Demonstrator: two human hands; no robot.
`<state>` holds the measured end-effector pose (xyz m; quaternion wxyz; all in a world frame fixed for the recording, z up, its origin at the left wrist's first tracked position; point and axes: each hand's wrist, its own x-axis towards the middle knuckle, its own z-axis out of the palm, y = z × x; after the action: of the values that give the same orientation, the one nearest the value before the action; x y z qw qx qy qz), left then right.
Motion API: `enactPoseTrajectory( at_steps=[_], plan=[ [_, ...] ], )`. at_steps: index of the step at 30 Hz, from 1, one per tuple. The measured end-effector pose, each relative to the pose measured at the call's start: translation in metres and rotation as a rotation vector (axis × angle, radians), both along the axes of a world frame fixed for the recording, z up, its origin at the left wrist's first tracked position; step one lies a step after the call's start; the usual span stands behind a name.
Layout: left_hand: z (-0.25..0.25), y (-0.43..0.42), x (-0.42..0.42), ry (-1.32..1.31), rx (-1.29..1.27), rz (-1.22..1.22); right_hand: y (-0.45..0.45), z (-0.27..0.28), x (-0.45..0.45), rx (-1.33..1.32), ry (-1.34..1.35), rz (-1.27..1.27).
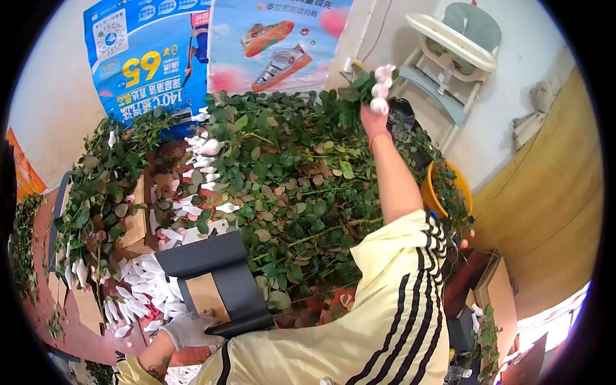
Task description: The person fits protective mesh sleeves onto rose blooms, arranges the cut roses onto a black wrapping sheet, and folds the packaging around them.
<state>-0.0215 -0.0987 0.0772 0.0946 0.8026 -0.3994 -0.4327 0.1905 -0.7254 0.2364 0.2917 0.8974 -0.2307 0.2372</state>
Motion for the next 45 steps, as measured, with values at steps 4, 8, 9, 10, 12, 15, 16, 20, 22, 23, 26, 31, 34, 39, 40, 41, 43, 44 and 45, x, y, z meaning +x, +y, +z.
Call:
enactPoseTrajectory(
  at_steps=[4,8,9,10,12,15,16,20,22,23,26,31,34,39,40,41,43,44,45],
  plan=[
    [-0.002,0.000,0.000,-0.012,-0.045,0.051,-0.002,0.098,-0.036,-0.023,-0.331,-0.215],
    [0.002,-0.002,-0.001,-0.093,0.041,-0.004,0.017,0.082,-0.063,0.266,-1.095,0.431],
    [0.004,-0.005,0.000,-0.093,0.043,-0.010,0.020,0.063,-0.053,0.241,-1.015,0.417],
    [0.005,-0.005,0.000,-0.056,0.069,-0.007,0.000,0.018,-0.031,0.189,-0.942,0.431],
    [0.004,-0.007,0.000,-0.027,0.093,0.006,-0.024,-0.041,-0.004,0.261,-0.772,0.520],
    [-0.002,-0.005,-0.001,-0.096,0.022,0.013,-0.042,-0.056,0.018,0.320,-0.365,0.354],
    [-0.002,-0.004,-0.001,-0.063,0.011,0.026,-0.048,-0.048,0.027,0.265,-0.255,0.253],
    [-0.008,-0.001,-0.002,-0.085,-0.060,0.022,-0.022,0.026,0.016,0.742,-0.853,0.278],
    [-0.005,-0.004,0.000,-0.080,-0.038,0.022,-0.062,0.059,0.009,0.403,-0.571,0.038],
    [-0.003,-0.004,-0.001,-0.070,-0.007,0.019,-0.066,0.080,0.003,0.246,-0.442,-0.069],
    [0.013,-0.009,0.001,-0.007,0.051,0.051,-0.033,0.118,-0.040,0.129,-0.548,-0.138],
    [0.009,-0.005,0.001,-0.007,0.036,0.055,-0.137,0.150,-0.097,-0.210,-0.948,0.228],
    [0.006,-0.007,0.005,-0.019,0.030,0.034,-0.098,0.188,-0.152,0.166,-1.163,0.928],
    [0.006,-0.005,-0.002,-0.053,0.021,0.000,0.109,0.160,-0.178,0.837,-0.900,1.288],
    [0.004,-0.003,-0.002,-0.069,0.026,0.004,0.141,0.149,-0.175,1.093,-0.820,1.347],
    [0.003,-0.001,-0.003,-0.059,-0.013,0.010,0.172,0.138,-0.173,1.339,-0.732,1.370],
    [-0.002,0.003,-0.007,-0.075,-0.054,0.025,0.218,0.115,-0.168,1.689,-0.584,1.364],
    [-0.006,0.005,-0.008,-0.086,-0.049,0.030,0.238,0.104,-0.165,1.775,-0.547,1.360],
    [-0.010,0.006,-0.009,-0.080,-0.065,0.031,0.257,0.091,-0.160,1.774,-0.549,1.376]
  ],
)
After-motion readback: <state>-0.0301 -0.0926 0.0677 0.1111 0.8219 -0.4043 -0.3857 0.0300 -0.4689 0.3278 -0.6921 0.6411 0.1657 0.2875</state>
